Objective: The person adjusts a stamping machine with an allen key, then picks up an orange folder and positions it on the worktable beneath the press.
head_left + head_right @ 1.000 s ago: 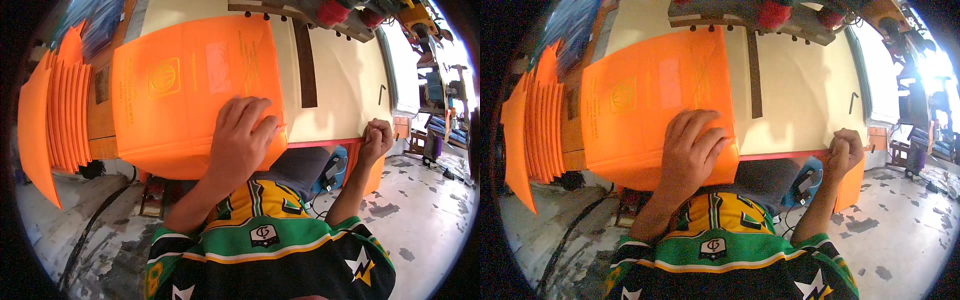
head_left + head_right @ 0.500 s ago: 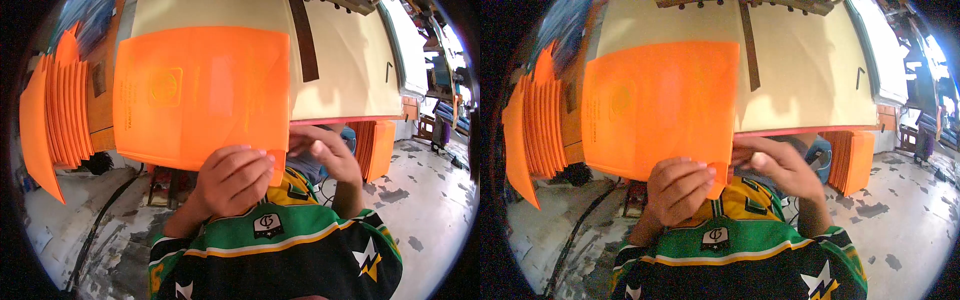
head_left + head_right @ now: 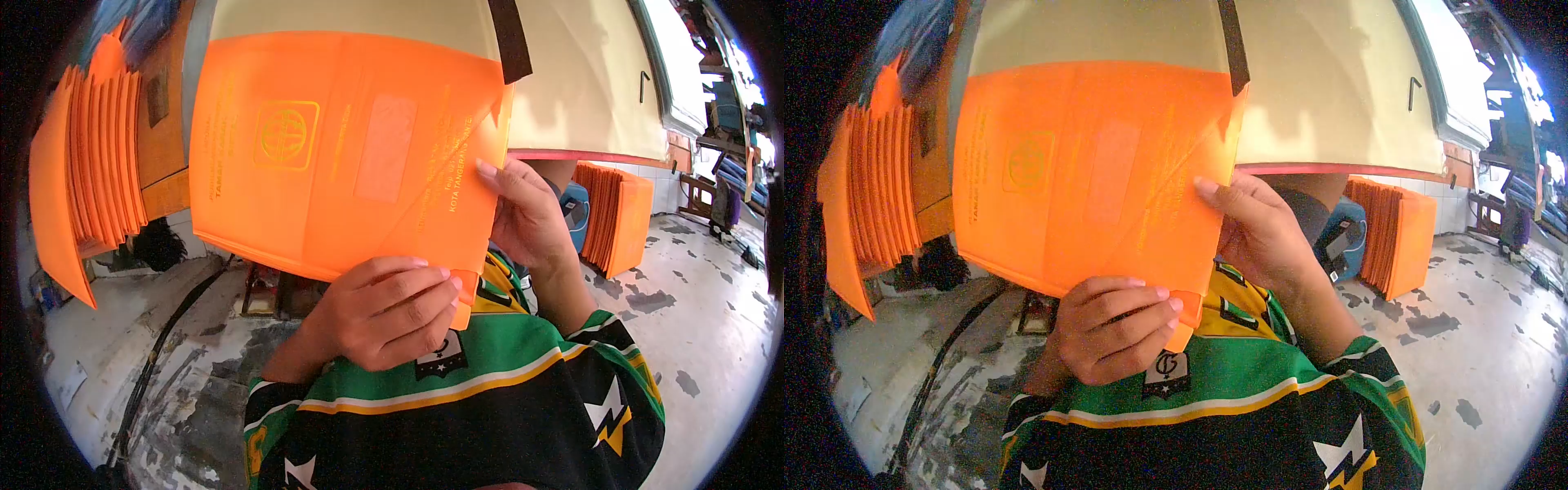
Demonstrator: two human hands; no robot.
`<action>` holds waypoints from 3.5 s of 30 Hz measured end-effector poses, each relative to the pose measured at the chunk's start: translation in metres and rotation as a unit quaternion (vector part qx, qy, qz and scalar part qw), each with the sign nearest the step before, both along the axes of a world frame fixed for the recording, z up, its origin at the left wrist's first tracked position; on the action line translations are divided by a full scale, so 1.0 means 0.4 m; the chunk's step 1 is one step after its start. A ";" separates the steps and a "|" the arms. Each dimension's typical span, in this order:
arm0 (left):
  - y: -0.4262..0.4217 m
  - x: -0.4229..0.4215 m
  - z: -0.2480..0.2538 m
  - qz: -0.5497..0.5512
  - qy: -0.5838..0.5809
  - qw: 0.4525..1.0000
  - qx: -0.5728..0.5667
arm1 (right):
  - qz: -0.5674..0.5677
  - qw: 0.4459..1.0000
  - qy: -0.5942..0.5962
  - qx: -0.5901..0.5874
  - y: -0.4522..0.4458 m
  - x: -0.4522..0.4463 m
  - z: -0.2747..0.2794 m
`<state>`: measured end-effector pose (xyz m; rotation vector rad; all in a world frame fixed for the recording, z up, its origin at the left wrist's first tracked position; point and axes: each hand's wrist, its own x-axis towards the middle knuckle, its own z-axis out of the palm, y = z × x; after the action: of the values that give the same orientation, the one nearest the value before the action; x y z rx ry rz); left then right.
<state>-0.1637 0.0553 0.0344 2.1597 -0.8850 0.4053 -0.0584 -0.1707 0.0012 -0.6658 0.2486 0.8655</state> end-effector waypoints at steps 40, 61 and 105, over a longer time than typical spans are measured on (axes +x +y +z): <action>0.045 0.216 -0.090 0.191 0.126 0.945 0.236 | -0.059 0.577 -0.504 -0.640 -0.067 0.226 0.062; 0.098 0.348 -0.133 0.282 0.079 0.918 0.268 | -0.057 0.524 -0.539 -0.657 -0.031 0.355 0.016; 0.079 0.337 -0.136 0.293 0.046 0.924 0.242 | -0.087 0.511 -0.532 -0.670 -0.043 0.352 -0.001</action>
<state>-0.0290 0.0869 -0.0202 2.8757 -0.2729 0.3931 0.0822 -0.1880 0.0008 -2.4626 -0.2315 -0.2920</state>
